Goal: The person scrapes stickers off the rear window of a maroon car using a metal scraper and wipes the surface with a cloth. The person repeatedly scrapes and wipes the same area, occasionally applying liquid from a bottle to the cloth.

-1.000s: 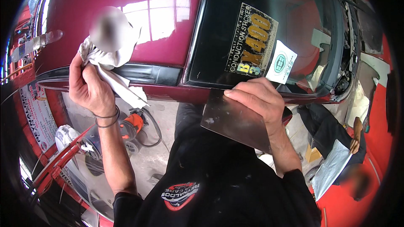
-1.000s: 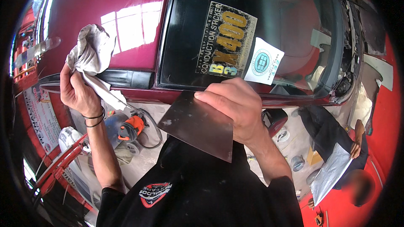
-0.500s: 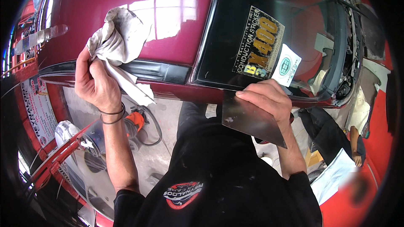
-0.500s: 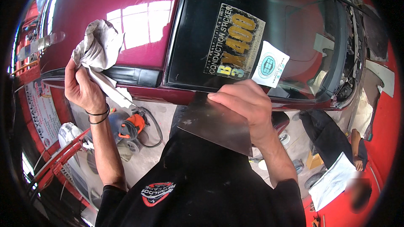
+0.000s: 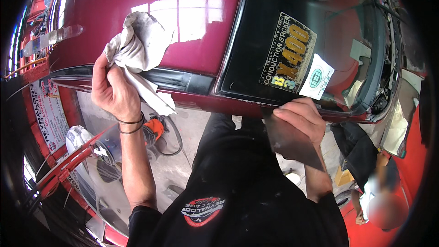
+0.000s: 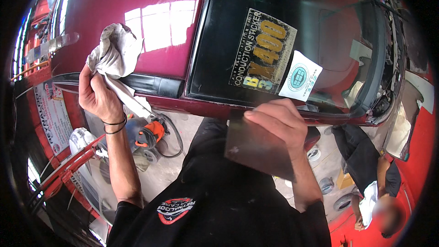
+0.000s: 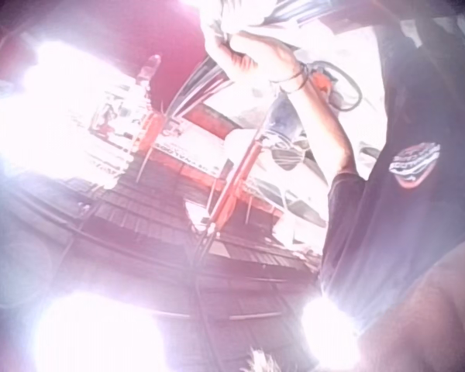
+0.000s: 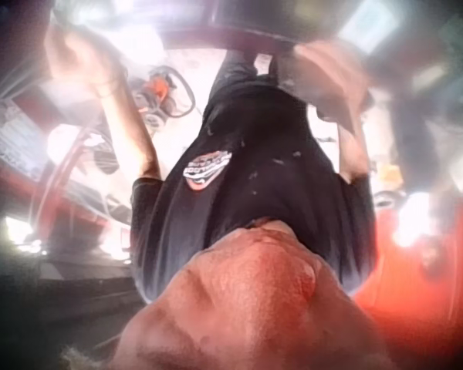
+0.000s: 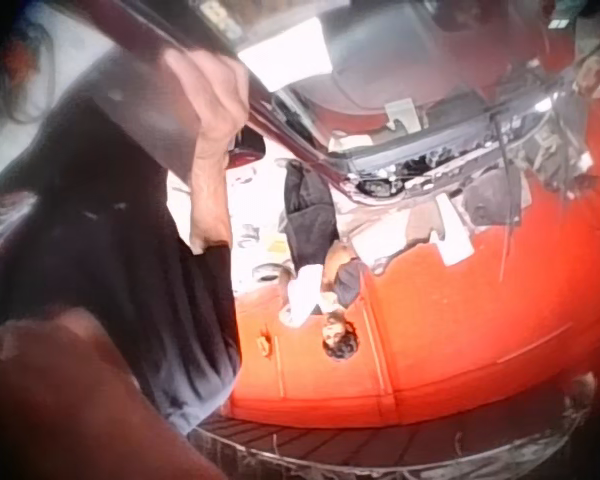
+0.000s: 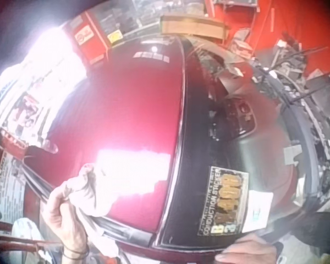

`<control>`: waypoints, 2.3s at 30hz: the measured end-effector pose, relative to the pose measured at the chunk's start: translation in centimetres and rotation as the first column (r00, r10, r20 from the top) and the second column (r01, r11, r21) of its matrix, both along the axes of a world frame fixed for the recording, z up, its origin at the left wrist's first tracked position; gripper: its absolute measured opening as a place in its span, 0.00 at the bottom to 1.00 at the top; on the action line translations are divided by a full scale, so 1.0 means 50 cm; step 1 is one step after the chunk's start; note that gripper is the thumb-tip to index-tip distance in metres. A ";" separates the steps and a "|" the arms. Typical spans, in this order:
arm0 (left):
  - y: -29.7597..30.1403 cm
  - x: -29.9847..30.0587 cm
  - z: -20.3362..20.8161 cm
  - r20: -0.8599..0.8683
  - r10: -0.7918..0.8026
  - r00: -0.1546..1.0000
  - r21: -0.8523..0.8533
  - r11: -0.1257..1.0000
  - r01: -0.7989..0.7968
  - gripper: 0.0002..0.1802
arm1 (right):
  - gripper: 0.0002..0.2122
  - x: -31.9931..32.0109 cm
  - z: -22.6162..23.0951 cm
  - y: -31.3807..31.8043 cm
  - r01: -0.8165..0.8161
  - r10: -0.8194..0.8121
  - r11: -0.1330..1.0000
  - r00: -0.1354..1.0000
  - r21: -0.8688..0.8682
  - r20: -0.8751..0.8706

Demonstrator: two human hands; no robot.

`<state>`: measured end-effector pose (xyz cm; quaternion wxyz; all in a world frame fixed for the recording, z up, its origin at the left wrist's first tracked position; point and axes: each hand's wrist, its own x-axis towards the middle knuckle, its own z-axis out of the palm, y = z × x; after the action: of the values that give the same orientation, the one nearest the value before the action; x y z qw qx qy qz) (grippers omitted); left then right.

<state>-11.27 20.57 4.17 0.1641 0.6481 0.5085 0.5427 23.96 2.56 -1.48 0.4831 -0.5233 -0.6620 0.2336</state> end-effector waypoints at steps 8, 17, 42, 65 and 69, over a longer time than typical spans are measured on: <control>-0.006 -0.006 0.002 0.000 0.049 0.999 -0.018 0.999 -0.049 0.20 | 0.18 -0.006 0.014 0.021 -0.014 0.016 0.999 0.999 -0.042 0.049; -0.014 -0.007 -0.004 -0.017 0.098 0.995 -0.025 0.995 -0.098 0.21 | 0.17 -0.020 0.040 0.032 -0.002 0.013 0.987 0.998 -0.162 0.066; 0.007 0.005 -0.013 0.034 -0.131 0.991 -0.015 0.991 0.132 0.21 | 0.16 -0.087 0.090 0.008 0.160 -0.158 0.985 0.986 -0.069 0.045; -0.200 0.210 -0.006 -0.867 -0.434 0.243 -0.200 0.751 0.629 0.27 | 0.15 -0.091 -0.016 -0.521 0.814 -0.953 0.300 0.272 -0.497 -0.130; -0.237 0.292 -0.038 -0.860 -0.469 0.200 -0.233 0.709 0.665 0.28 | 0.14 -0.080 -0.036 -0.536 0.801 -0.954 0.300 0.239 -0.518 -0.184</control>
<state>3.33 8.70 2.28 0.0035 0.9802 0.1842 0.0721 19.97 -24.22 -3.27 0.5786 -0.8020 -0.0598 0.1359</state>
